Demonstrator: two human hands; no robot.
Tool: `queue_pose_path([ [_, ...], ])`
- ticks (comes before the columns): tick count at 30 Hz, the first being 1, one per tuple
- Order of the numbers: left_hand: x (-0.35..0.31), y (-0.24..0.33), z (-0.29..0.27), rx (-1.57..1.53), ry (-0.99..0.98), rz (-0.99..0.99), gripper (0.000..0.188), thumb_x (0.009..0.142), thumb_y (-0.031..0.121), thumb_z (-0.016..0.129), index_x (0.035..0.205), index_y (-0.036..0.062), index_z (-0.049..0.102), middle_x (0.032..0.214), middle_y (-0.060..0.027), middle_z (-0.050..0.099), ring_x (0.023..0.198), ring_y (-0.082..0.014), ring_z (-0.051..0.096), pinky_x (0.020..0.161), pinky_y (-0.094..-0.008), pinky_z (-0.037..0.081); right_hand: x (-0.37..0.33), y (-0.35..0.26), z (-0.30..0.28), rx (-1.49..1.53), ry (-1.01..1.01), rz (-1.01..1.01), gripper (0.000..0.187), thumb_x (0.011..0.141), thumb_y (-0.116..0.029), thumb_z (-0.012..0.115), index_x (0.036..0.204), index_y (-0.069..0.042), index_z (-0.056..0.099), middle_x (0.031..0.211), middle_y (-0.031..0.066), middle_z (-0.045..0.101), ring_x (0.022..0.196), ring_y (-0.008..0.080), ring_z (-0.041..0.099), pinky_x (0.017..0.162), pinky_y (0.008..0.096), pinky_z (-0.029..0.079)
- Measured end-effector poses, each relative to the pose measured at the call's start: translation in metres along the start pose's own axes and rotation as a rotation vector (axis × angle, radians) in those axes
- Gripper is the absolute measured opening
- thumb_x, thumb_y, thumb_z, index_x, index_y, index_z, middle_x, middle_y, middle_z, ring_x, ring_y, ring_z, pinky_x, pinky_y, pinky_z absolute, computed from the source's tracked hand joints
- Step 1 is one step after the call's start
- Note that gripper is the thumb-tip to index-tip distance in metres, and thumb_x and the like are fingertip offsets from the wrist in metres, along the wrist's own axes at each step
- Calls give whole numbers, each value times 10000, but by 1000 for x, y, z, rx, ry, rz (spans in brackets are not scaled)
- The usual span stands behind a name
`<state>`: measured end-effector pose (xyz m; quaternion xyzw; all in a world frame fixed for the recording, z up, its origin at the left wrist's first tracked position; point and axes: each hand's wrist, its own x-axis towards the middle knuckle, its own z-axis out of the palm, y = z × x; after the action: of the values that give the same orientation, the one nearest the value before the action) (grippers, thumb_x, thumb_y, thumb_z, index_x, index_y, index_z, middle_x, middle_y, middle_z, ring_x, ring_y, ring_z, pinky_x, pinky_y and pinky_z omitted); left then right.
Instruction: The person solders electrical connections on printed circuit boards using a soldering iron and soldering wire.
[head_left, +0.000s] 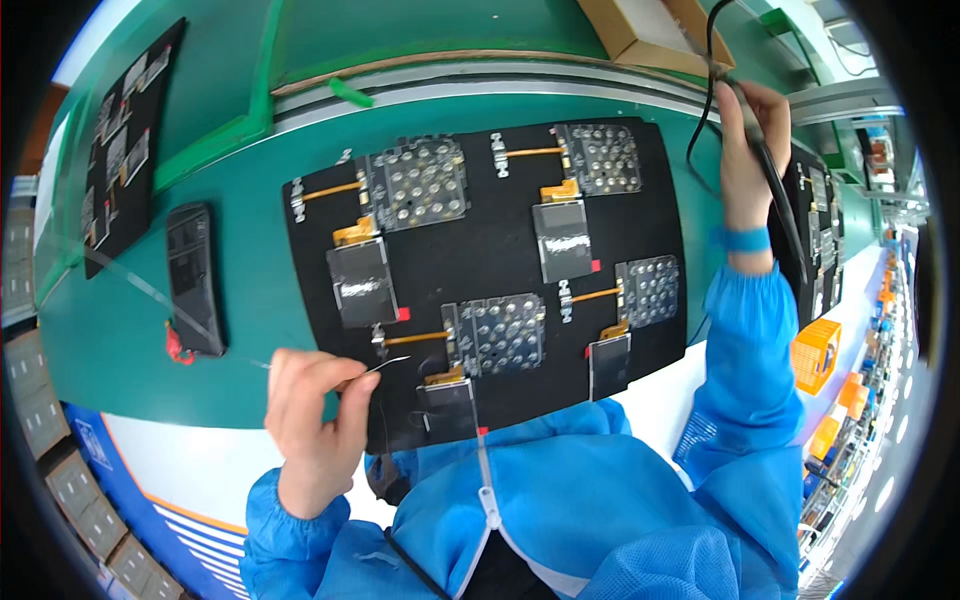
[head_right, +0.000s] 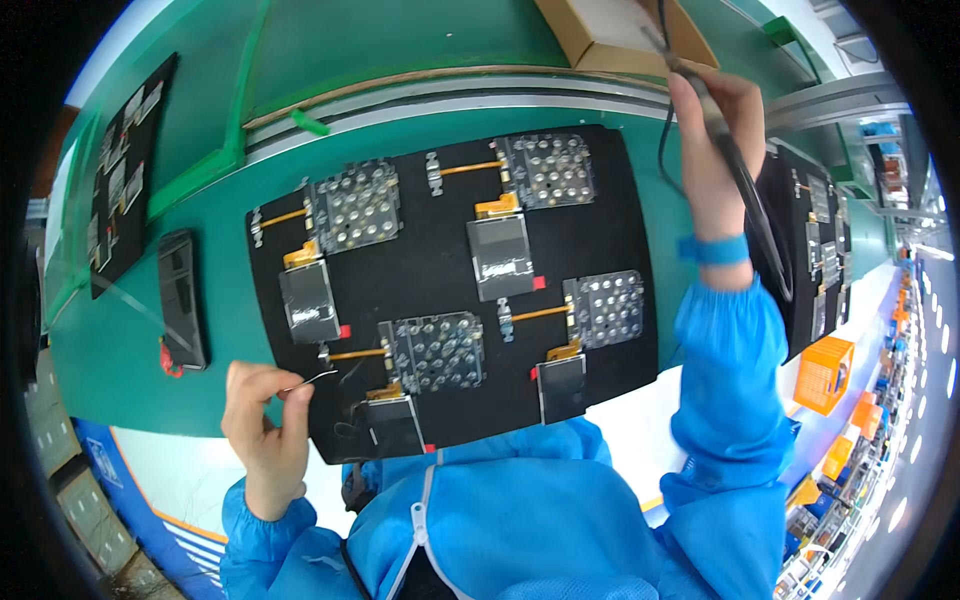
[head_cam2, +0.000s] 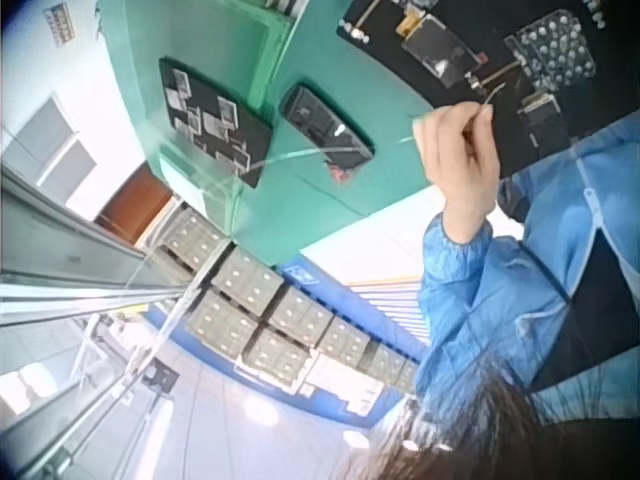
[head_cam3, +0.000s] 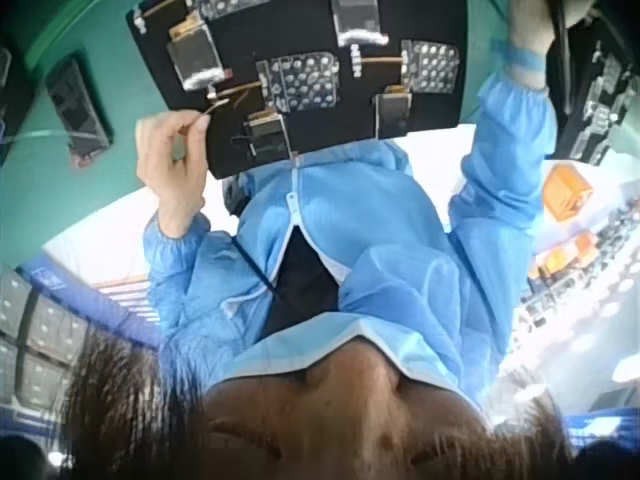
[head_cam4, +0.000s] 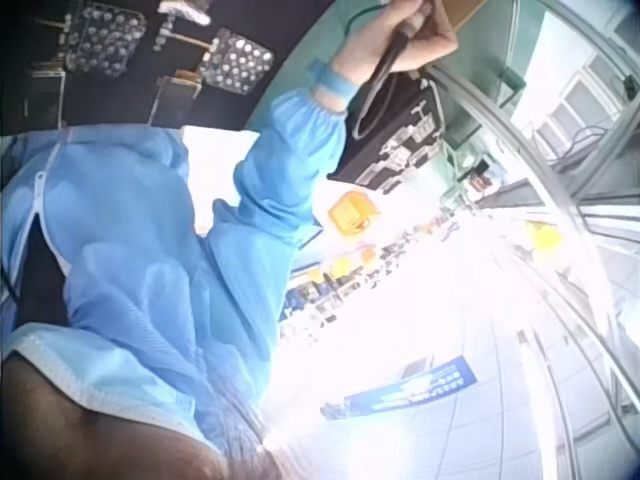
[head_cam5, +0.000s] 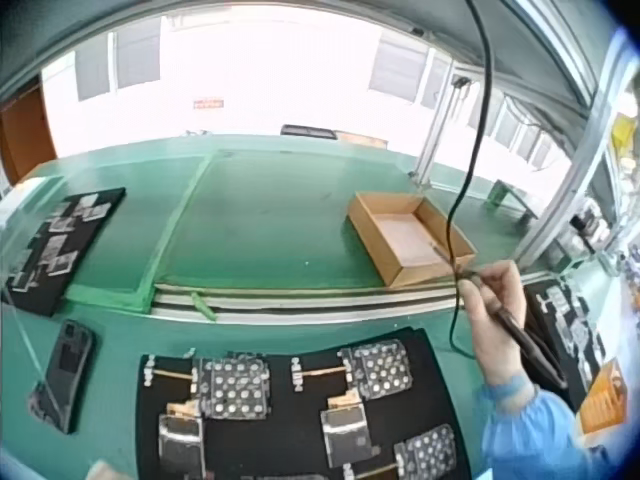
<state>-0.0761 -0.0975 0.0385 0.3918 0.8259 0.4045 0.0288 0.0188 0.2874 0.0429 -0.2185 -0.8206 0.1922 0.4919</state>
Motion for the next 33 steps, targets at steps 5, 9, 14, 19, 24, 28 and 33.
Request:
queue_pose_path([
  [5, -4, 4, 7, -114, -27, -1, 188, 677, -96, 651, 803, 14, 566, 715, -85, 536, 638, -219, 490, 559, -300, 391, 27, 38, 1, -241, -300, -41, 296, 803, -263, 663, 940, -19, 568, 852, 76, 616, 809, 108, 557, 710, 242, 439],
  [9, -14, 5, 6, -157, -51, -31, 188, 688, -99, 646, 826, 5, 572, 743, -99, 543, 588, -196, 488, 486, -260, 390, 10, -21, -31, -56, -338, 23, 154, 853, -162, 585, 891, -13, 585, 825, 20, 584, 819, 91, 525, 764, 208, 393],
  [14, -16, 3, 13, -144, -128, -79, 212, 684, 26, 718, 858, 24, 597, 581, -34, 480, 472, -141, 475, 410, -270, 349, -64, -68, -65, 534, -516, 214, 375, 904, -372, 442, 821, -7, 453, 763, 53, 407, 707, 121, 399, 598, 243, 327],
  [19, -11, 15, 23, -80, -253, -166, 169, 740, 103, 684, 879, 40, 611, 452, -19, 428, 362, -138, 439, 382, -274, 333, -121, -121, -55, 686, -591, 515, 416, 820, -393, 589, 840, 8, 480, 731, 58, 450, 636, 93, 404, 556, 225, 314],
  [24, -6, 11, 32, -96, -284, -157, 85, 750, 13, 661, 780, 16, 581, 450, -15, 322, 377, -95, 317, 390, -261, 238, -139, -136, -34, 869, -571, 750, 332, 849, -317, 574, 885, -5, 465, 726, 47, 468, 524, 43, 394, 455, 175, 306],
  [28, 2, 9, 12, -133, -512, -248, 76, 749, -10, 642, 770, 0, 569, 429, -25, 305, 377, -105, 300, 391, -268, 243, -145, -131, -31, 944, -588, 819, 272, 865, -282, 538, 876, -19, 468, 697, 33, 451, 476, 35, 353, 417, 175, 275],
  [33, 8, 12, 14, -60, -499, -227, 150, 723, -16, 668, 834, 10, 571, 451, 14, 284, 405, -68, 281, 402, -247, 242, -145, -130, -30, 794, -588, 782, 232, 843, -260, 543, 827, -42, 465, 681, 8, 447, 529, 28, 355, 468, 175, 263],
])
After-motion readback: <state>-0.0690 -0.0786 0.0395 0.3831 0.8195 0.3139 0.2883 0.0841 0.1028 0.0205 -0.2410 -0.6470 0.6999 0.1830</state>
